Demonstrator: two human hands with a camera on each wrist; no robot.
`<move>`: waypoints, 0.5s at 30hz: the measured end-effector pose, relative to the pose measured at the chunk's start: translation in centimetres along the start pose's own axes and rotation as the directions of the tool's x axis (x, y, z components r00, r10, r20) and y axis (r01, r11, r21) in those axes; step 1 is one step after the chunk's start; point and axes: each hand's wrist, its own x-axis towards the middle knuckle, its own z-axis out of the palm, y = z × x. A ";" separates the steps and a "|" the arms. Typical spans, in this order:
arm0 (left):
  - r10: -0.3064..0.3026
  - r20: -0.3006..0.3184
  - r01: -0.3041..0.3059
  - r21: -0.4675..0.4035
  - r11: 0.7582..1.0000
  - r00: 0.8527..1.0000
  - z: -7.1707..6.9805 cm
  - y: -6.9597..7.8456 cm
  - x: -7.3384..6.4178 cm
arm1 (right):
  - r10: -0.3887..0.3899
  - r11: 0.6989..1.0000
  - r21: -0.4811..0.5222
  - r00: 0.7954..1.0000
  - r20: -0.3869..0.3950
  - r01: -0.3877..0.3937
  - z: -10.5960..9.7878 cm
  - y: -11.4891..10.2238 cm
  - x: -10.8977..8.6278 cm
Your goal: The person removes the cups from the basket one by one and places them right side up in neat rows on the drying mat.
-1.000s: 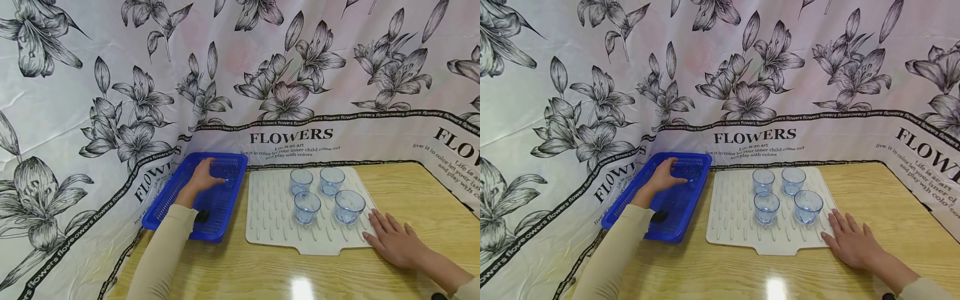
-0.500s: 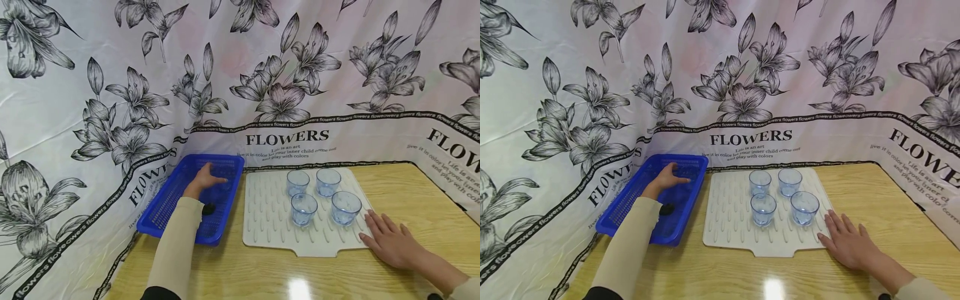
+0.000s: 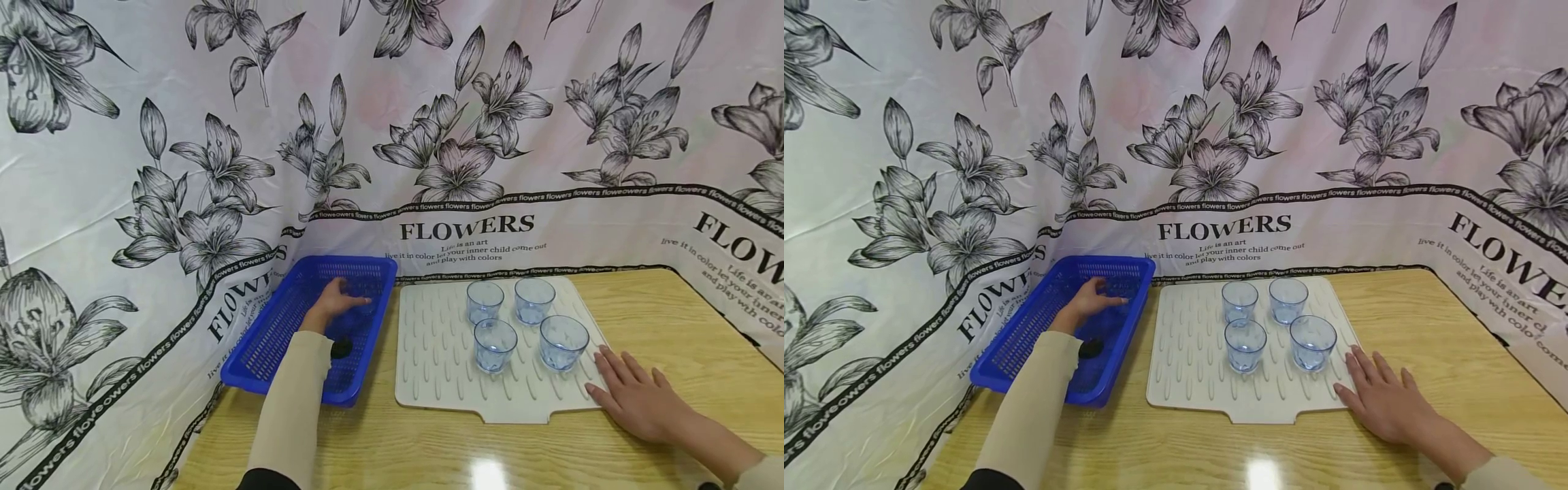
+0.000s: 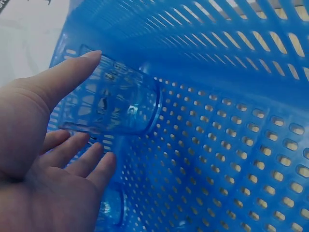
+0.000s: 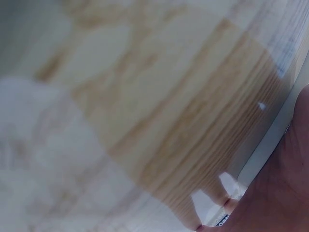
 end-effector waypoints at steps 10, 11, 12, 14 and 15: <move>-0.002 -0.008 0.002 -0.024 1.000 1.000 0.7 -1.2 0.3 | 0.003 1.000 -0.002 1.000 -0.004 -0.003 -0.1 -0.4 -0.1; 0.003 -0.007 -0.003 -0.026 1.000 1.000 0.8 -1.2 0.4 | 0.004 1.000 -0.003 1.000 -0.004 -0.004 -0.1 -0.4 -0.1; 0.007 -0.006 -0.007 -0.027 1.000 1.000 0.8 -1.2 0.4 | 0.003 1.000 -0.004 1.000 -0.006 -0.003 -0.1 -0.3 -0.1; 0.013 -0.007 -0.013 -0.027 1.000 1.000 0.9 -1.1 0.4 | 0.006 1.000 0.002 1.000 -0.001 -0.006 -0.1 -0.2 -0.1; 0.012 -0.009 -0.012 -0.028 1.000 1.000 0.9 -1.1 0.5 | 0.007 1.000 0.006 1.000 0.001 -0.007 0.0 -0.2 -0.1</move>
